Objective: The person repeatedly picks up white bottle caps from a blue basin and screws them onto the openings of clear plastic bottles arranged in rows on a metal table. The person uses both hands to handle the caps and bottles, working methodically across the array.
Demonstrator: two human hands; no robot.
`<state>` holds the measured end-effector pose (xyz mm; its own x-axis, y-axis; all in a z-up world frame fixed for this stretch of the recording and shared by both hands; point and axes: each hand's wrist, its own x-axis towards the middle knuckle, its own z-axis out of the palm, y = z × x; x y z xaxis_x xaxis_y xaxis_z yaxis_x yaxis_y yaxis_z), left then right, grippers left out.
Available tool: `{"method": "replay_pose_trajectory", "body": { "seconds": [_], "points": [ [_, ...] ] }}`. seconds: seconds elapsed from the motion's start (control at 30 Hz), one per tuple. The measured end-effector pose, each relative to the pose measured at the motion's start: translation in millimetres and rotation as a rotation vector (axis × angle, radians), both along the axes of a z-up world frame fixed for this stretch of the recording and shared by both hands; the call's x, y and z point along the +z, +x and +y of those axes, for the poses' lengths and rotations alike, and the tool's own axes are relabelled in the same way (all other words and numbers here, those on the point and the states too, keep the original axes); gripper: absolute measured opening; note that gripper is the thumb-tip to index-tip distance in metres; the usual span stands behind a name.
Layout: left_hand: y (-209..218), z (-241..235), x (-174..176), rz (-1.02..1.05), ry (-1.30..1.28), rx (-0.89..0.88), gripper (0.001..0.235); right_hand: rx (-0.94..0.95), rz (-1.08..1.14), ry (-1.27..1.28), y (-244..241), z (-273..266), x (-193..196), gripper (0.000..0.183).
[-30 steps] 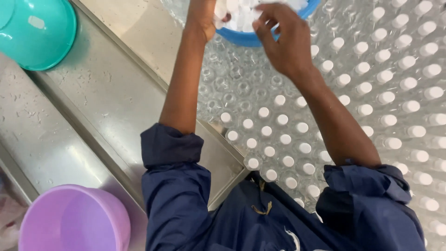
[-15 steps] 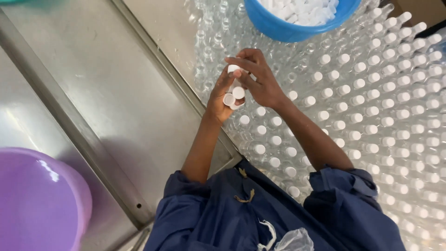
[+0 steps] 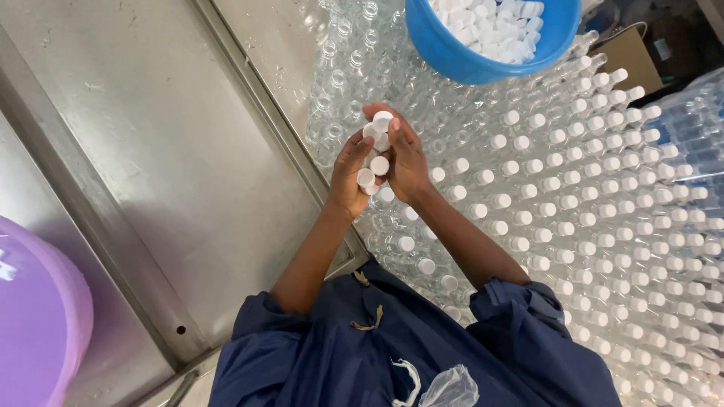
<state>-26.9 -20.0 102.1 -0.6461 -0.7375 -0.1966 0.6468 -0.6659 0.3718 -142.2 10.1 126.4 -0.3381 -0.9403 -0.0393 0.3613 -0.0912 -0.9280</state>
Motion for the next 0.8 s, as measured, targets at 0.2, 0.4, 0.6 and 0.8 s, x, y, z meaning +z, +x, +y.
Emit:
{"method": "replay_pose_trajectory", "body": {
  "seconds": [0.2, 0.4, 0.6, 0.8],
  "points": [
    [22, 7, -18, -0.056, 0.084, 0.029, 0.024, -0.132, 0.59, -0.213, -61, 25, 5, 0.044],
    [79, 36, -45, -0.097, 0.087, -0.023, 0.03, 0.111, 1.643, 0.3, -116, 65, -48, 0.046],
    [116, 65, -85, -0.227, 0.122, 0.015, 0.03, 0.101, 1.61, 0.298, -119, 73, -41, 0.042],
    [126, 69, -99, -0.281, 0.132, 0.047, 0.03, 0.261, 1.423, 0.405, -123, 52, -7, 0.037]
  ]
}}
